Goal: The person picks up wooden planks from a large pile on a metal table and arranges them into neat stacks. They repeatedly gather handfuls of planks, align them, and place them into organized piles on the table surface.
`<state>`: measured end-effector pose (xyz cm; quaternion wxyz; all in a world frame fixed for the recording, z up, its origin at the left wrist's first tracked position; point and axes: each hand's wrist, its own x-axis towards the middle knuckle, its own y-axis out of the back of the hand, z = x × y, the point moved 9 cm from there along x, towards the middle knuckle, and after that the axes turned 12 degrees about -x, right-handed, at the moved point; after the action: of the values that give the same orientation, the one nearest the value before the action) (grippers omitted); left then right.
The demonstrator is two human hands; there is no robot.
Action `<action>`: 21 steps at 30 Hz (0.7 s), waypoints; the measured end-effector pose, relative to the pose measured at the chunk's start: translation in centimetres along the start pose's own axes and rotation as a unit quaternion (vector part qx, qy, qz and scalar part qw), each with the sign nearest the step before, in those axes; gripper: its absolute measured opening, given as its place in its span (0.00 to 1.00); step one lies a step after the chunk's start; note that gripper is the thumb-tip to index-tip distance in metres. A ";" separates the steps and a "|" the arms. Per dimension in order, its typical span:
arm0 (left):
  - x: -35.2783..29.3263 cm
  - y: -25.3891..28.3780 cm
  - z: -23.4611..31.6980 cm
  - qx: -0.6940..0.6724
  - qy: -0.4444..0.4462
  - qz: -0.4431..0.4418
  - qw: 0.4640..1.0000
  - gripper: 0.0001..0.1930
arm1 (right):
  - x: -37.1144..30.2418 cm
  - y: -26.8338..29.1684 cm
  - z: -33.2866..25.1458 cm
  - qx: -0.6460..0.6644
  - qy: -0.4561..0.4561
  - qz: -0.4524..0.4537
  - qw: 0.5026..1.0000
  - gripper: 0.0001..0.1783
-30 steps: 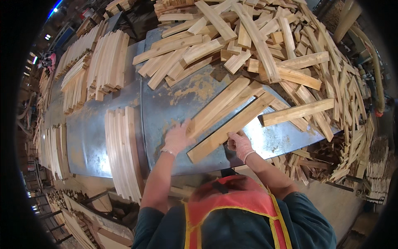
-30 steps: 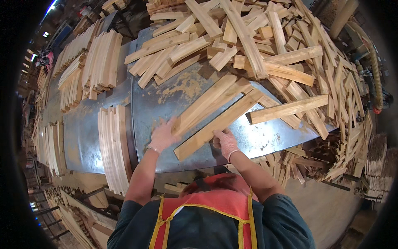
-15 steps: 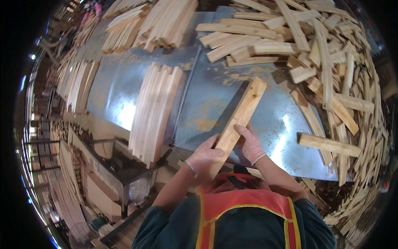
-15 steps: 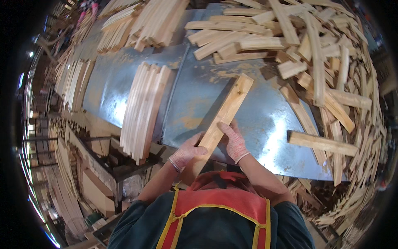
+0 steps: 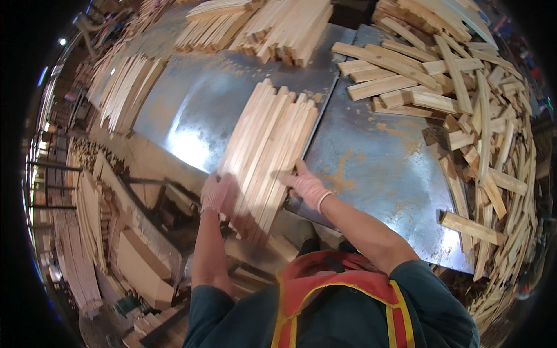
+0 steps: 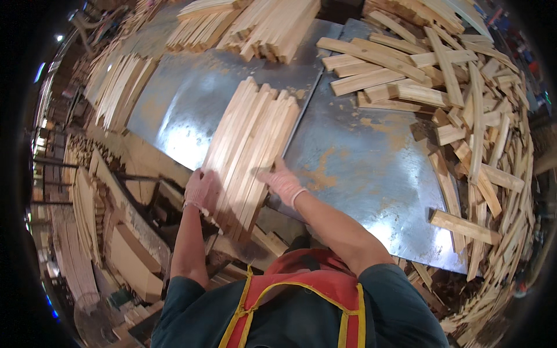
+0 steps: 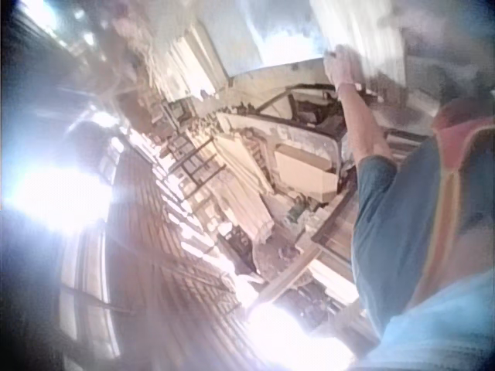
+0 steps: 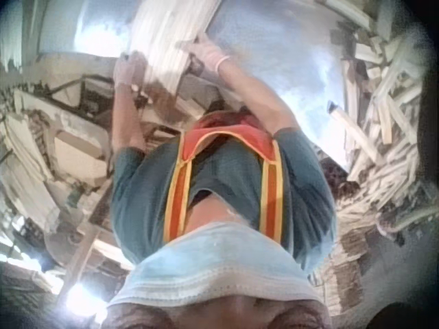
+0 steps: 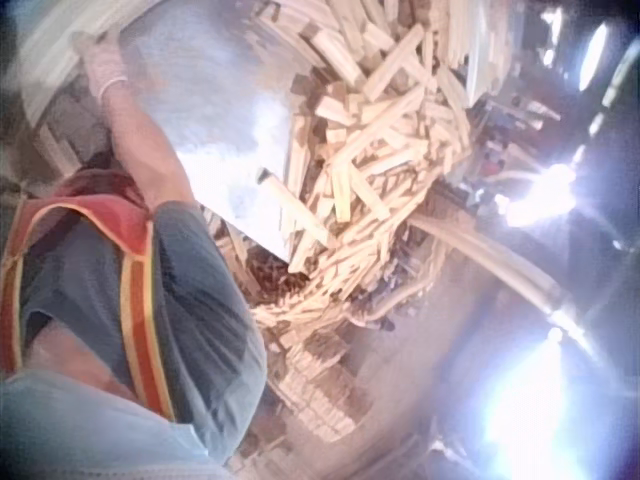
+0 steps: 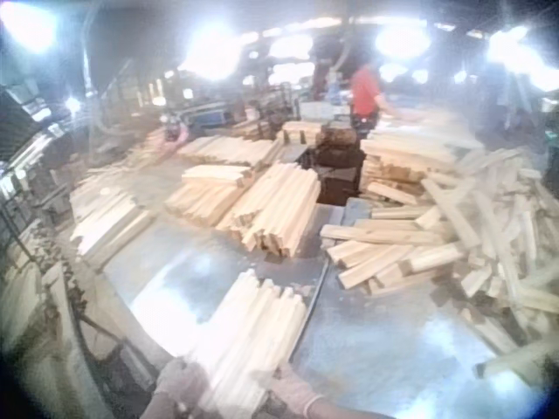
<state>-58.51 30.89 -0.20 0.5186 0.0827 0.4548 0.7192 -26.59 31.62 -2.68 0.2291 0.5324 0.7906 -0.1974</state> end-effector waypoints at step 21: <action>-24.2 -32.4 24.2 -0.198 -0.260 -0.371 0.869 0.38 | -29.2 49.9 -0.5 -0.266 0.093 0.536 0.796 0.39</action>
<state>-11.65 26.30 -1.80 0.8523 -0.0124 0.1485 0.5014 29.44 27.69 11.01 0.3563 0.8048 0.4176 0.2256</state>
